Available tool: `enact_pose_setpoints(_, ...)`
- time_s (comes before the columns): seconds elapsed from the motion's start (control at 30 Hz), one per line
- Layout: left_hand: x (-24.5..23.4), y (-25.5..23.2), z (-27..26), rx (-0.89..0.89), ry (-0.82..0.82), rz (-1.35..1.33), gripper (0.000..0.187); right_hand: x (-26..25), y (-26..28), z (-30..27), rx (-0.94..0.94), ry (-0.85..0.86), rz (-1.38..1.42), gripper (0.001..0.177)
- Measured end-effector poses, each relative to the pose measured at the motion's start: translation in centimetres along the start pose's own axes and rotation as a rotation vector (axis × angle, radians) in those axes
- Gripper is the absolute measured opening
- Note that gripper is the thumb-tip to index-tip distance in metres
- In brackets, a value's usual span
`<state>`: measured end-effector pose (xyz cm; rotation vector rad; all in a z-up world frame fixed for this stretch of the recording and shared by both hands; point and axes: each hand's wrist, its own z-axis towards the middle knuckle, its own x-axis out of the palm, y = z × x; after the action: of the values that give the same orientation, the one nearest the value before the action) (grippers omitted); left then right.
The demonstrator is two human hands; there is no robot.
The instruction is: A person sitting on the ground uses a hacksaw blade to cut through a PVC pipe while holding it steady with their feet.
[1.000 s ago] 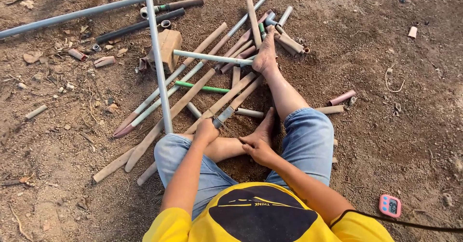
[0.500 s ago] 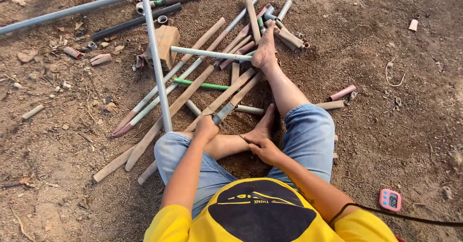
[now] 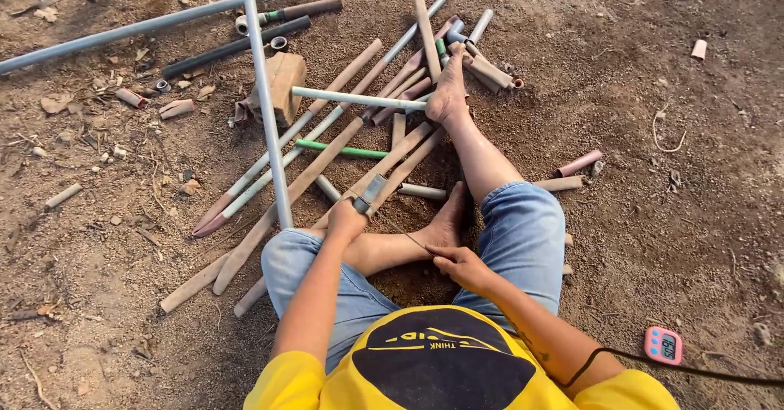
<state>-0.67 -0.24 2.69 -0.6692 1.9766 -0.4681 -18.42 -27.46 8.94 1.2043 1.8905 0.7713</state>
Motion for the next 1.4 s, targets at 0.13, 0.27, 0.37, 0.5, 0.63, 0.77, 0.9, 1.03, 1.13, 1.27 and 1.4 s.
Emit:
enact_pose_setpoints(0.13,0.6,-0.2,-0.3,0.004,0.035,0.043,0.040,0.9,0.8,3.0,-0.087,-0.009,-0.006,0.042)
enact_pose_setpoints(0.27,0.3,-0.4,-1.2,0.024,0.020,-0.001,0.040,3.3,3.2,5.7,-0.118,-0.023,-0.070,0.042)
enact_pose_setpoints(0.37,-0.8,-0.6,-1.3,-0.002,0.008,-0.052,0.041,3.6,3.2,6.1,-0.128,-0.040,-0.093,0.042)
enact_pose_setpoints(0.5,-1.3,-0.7,-1.1,-0.023,-0.012,-0.116,0.041,1.0,4.0,2.4,-0.086,-0.025,-0.102,0.041)
enact_pose_setpoints(0.63,-0.7,-0.8,-0.5,-0.025,0.023,-0.090,0.042,-0.5,0.7,0.9,-0.041,0.028,-0.049,0.044)
enact_pose_setpoints(0.77,0.3,-0.1,0.0,-0.005,0.059,-0.026,0.040,1.3,1.5,2.6,-0.039,-0.001,-0.076,0.044)
enact_pose_setpoints(0.9,0.4,0.2,0.3,-0.030,0.039,-0.053,0.039,3.8,2.4,6.2,-0.099,-0.014,-0.085,0.045)
enact_pose_setpoints(1.03,-1.0,-0.6,-0.5,-0.034,0.031,-0.073,0.041,2.9,3.4,4.6,-0.084,-0.018,-0.163,0.045)
enact_pose_setpoints(1.13,-1.4,-1.2,-0.9,-0.036,0.025,-0.111,0.041,1.2,2.5,2.3,-0.082,-0.042,-0.183,0.045)
enact_pose_setpoints(1.27,-1.7,-1.8,-1.6,-0.047,0.017,-0.088,0.042,0.3,-1.0,0.9,-0.045,-0.011,-0.031,0.046)
enact_pose_setpoints(1.4,0.1,-0.4,-0.4,-0.005,0.068,0.000,0.041,1.0,-2.3,4.3,-0.047,-0.006,0.016,0.042)
